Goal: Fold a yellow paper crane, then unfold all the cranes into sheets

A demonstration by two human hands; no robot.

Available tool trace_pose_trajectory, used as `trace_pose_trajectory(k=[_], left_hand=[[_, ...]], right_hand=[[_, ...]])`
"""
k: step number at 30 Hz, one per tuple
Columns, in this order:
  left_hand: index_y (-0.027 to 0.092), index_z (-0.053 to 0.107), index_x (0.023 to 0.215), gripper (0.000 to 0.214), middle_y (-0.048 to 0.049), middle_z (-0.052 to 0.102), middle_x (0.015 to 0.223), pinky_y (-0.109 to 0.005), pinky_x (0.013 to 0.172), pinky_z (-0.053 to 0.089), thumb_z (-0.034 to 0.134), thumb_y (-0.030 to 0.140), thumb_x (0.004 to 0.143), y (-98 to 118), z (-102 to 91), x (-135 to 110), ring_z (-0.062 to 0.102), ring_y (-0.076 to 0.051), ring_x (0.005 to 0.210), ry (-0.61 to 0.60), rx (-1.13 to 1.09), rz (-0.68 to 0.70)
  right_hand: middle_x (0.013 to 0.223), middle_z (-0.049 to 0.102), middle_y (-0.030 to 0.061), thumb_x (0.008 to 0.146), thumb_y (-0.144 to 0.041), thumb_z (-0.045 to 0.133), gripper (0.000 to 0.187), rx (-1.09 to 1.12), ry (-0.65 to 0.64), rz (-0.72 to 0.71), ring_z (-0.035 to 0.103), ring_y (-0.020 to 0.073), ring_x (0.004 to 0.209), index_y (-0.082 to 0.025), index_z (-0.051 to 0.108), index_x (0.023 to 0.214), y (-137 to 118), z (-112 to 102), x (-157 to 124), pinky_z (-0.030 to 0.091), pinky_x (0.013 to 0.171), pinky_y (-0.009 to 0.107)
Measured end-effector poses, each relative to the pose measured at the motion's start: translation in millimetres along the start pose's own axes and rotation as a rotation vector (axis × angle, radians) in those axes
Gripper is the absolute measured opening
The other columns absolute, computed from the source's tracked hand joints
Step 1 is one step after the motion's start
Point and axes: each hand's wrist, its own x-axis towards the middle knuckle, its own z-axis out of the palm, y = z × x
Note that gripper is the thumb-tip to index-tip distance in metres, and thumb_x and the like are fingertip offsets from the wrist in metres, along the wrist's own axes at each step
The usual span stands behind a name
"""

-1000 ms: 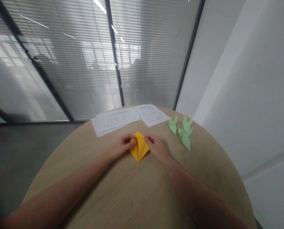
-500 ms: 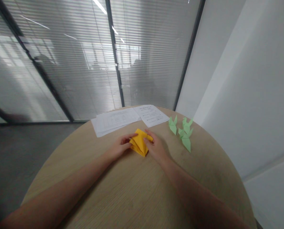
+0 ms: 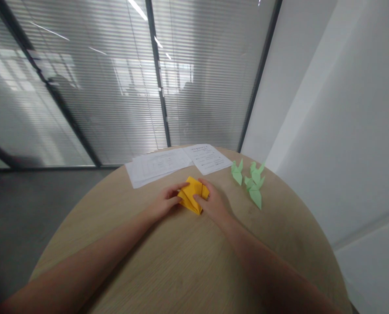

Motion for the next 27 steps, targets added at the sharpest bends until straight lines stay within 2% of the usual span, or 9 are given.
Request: trace_pose_trajectory(k=[5, 8, 11, 16, 21, 27], left_hand=[[0.019, 0.065, 0.131, 0.060, -0.0102, 0.072, 0.123, -0.043, 0.097, 0.048, 0.064, 0.017, 0.071, 3, 0.4, 0, 0.065, -0.028, 0.109, 0.008, -0.030, -0.007], [0.019, 0.067, 0.130, 0.059, -0.0105, 0.070, 0.129, -0.045, 0.102, 0.046, 0.064, 0.021, 0.071, 3, 0.8, 1, 0.064, -0.029, 0.114, 0.036, -0.100, -0.013], [0.018, 0.068, 0.128, 0.057, -0.0111, 0.069, 0.132, -0.046, 0.106, 0.044, 0.064, 0.024, 0.071, 4, 2.0, 1, 0.062, -0.030, 0.119, 0.071, -0.182, -0.020], [0.016, 0.069, 0.126, 0.056, -0.0118, 0.069, 0.130, -0.046, 0.104, 0.046, 0.062, 0.026, 0.072, 3, 1.0, 2, 0.061, -0.032, 0.121, 0.111, -0.251, -0.056], [0.016, 0.067, 0.130, 0.059, -0.0124, 0.068, 0.132, -0.045, 0.100, 0.049, 0.059, 0.025, 0.072, -2, -4.0, 5, 0.063, -0.032, 0.118, 0.162, -0.306, -0.097], [0.017, 0.067, 0.130, 0.059, -0.0126, 0.068, 0.133, -0.047, 0.103, 0.048, 0.061, 0.024, 0.071, -3, -4.0, 6, 0.063, -0.032, 0.119, 0.129, -0.307, -0.079]], right_hand=[[0.142, 0.059, 0.0068, 0.081, -0.027, 0.066, 0.057, 0.088, -0.034, 0.040, 0.062, 0.0233, 0.122, -0.029, 0.056, 0.137, -3, 0, 0, 0.052, 0.102, 0.040], [0.139, 0.062, 0.0087, 0.079, -0.027, 0.064, 0.059, 0.150, -0.058, 0.100, 0.070, 0.0218, 0.102, -0.028, 0.055, 0.138, -6, 1, -1, 0.060, 0.079, 0.034], [0.134, 0.065, 0.0081, 0.076, -0.023, 0.060, 0.062, 0.184, -0.059, 0.154, 0.071, 0.0200, 0.086, -0.028, 0.055, 0.137, -9, 2, -1, 0.057, 0.059, 0.028], [0.133, 0.066, 0.0057, 0.075, -0.022, 0.056, 0.057, 0.218, -0.026, 0.154, 0.070, 0.0218, 0.093, -0.029, 0.059, 0.132, -10, 2, -1, 0.056, 0.059, 0.028], [0.119, 0.072, 0.0076, 0.075, -0.025, 0.059, 0.053, 0.222, -0.074, 0.164, 0.068, 0.0202, 0.081, -0.026, 0.063, 0.127, -2, 2, 0, 0.055, 0.058, 0.029], [0.124, 0.069, 0.0084, 0.077, -0.031, 0.062, 0.049, 0.201, -0.056, 0.170, 0.068, 0.0224, 0.092, -0.025, 0.066, 0.125, -3, 1, 0, 0.057, 0.060, 0.030]])
